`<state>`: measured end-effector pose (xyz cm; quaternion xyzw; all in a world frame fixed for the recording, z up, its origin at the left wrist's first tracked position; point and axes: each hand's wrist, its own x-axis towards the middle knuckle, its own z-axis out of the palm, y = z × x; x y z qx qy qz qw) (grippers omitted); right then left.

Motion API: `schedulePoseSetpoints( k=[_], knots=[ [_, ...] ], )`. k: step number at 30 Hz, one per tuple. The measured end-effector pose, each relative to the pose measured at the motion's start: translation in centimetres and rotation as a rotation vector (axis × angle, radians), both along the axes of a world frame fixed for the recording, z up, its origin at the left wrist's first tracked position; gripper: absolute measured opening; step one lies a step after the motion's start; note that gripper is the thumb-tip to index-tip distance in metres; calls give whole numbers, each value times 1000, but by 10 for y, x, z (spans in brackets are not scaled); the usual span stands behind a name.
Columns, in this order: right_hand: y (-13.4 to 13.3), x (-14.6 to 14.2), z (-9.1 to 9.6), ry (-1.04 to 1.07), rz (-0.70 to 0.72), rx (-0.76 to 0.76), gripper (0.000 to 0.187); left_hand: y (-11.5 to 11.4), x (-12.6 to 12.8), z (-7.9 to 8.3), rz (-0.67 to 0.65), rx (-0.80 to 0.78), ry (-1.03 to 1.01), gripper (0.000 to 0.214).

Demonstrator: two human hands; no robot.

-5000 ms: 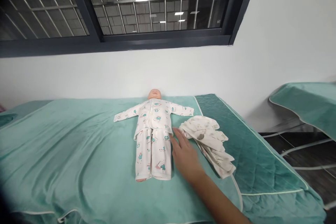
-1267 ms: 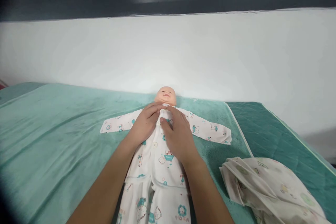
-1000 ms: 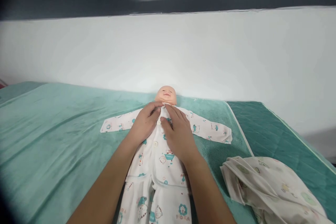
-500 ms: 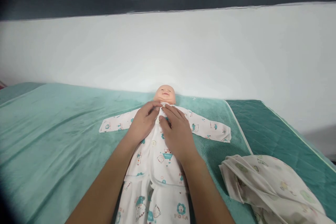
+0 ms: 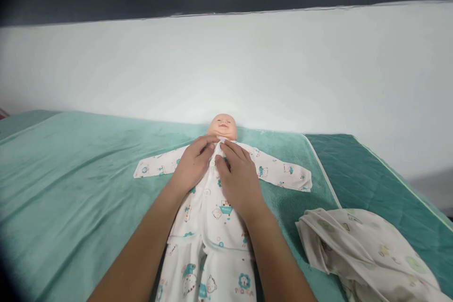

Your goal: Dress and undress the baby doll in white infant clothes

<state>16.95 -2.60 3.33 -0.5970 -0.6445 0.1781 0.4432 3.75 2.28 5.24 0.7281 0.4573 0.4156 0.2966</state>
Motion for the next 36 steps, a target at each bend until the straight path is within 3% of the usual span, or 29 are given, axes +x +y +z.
schedulePoseSetpoints(
  k=[5, 14, 19, 25, 36],
  knots=[
    [0, 0, -1, 67, -9, 16, 39, -1, -1, -1, 8, -3, 4, 31],
    [-2, -2, 2, 426, -72, -49, 25, -5, 0, 3, -20, 22, -39, 18],
    [-12, -2, -1, 319, -18, 75, 15, -28, -6, 2, -1, -1, -76, 16],
    [-35, -5, -11, 205, 31, 152, 23, -55, -22, -13, -9, 66, -110, 24],
    [-40, -9, -10, 228, -20, 203, 21, -41, -31, -10, -123, -7, -145, 22]
  ],
)
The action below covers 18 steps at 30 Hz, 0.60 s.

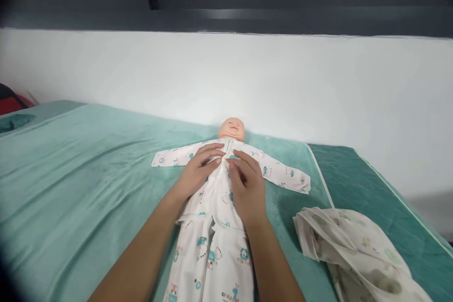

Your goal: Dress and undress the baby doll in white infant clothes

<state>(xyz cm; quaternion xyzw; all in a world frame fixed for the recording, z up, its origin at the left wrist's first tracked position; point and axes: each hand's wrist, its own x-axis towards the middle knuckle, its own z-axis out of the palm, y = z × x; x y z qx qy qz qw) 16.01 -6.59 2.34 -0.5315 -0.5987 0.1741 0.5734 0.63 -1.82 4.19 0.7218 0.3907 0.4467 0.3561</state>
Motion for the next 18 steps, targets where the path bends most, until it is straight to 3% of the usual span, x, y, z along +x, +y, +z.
schedulePoseSetpoints(
  k=[18],
  knots=[
    [-2, -1, 1, -209, 12, 72, 23, 16, -2, -2, -124, -129, -127, 9]
  ],
)
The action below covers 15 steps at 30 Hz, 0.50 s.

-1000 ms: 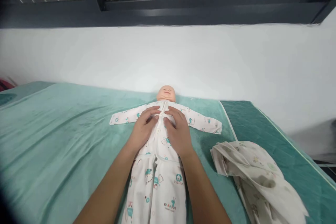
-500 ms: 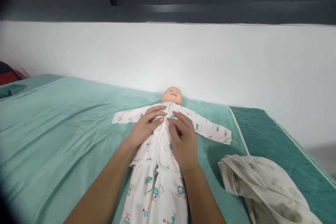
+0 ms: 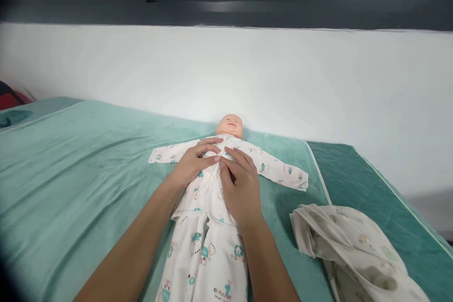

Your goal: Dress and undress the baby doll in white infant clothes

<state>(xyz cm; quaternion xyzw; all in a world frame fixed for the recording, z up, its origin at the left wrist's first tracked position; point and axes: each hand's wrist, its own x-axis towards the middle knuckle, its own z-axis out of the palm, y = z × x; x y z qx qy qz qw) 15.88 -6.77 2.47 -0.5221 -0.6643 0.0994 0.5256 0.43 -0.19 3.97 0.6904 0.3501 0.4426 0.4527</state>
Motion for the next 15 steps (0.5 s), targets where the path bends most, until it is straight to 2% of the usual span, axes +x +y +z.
schedulePoseSetpoints(
  k=[6, 10, 15],
  knots=[
    [1, 0, 0, 17, 11, -3, 20, -2, 1, 1, -3, -19, -32, 8],
    [2, 0, 1, 130, -5, -41, 17, -2, 1, -1, 34, -5, -17, 11],
    [0, 1, 0, 268, 1, -102, 12, -6, -2, -3, -2, 41, -23, 15]
  ],
)
